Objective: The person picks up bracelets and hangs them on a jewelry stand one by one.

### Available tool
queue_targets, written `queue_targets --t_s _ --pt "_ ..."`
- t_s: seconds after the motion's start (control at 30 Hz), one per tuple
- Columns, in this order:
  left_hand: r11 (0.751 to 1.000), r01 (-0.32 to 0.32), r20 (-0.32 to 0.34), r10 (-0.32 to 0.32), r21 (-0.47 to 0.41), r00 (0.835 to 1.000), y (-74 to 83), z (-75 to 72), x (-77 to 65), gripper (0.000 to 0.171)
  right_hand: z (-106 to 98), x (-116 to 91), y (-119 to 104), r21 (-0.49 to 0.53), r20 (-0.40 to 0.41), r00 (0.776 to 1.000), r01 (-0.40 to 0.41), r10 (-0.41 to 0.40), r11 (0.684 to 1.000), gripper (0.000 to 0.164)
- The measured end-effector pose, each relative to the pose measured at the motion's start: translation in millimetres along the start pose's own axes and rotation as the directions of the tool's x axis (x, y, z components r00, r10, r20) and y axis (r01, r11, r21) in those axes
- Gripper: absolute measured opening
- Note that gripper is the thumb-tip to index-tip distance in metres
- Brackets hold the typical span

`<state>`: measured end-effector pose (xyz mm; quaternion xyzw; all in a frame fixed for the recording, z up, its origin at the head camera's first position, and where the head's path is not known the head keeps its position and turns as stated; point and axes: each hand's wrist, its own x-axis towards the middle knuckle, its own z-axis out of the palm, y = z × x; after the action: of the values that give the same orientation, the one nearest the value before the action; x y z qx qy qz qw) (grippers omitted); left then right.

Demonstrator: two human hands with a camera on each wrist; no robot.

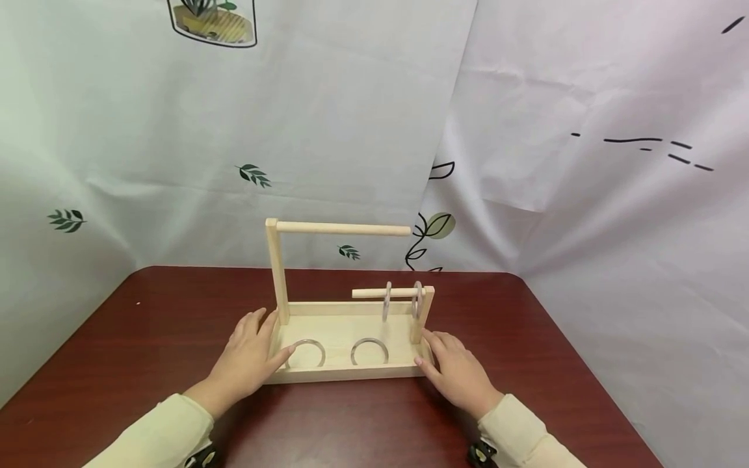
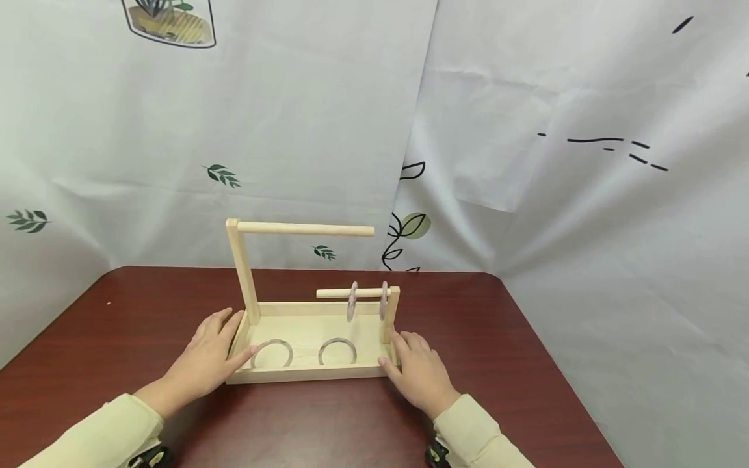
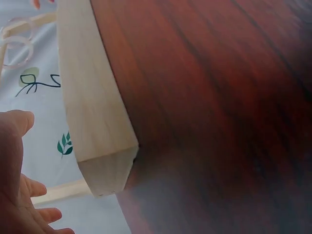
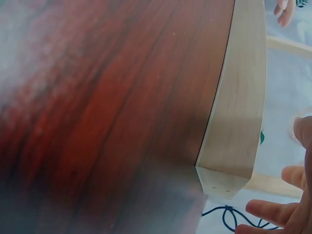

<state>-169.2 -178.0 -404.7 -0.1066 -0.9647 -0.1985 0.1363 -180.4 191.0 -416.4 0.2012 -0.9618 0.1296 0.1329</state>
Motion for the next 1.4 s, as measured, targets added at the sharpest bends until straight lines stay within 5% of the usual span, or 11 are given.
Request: queue_targets --t_s 1.03,1.4 --pt "0.999 0.035 0.163 -0.041 0.041 0.986 -20.5 10.3 -11.3 0.075 -0.4 7.0 -17.9 0.048 0.009 0.989 0.15 -0.15 0.988 0.054" --pt "0.999 0.032 0.176 -0.038 0.036 0.984 -23.8 8.2 -12.1 0.078 -3.2 25.1 -27.6 0.149 0.118 0.978 0.155 -0.174 0.977 0.052"
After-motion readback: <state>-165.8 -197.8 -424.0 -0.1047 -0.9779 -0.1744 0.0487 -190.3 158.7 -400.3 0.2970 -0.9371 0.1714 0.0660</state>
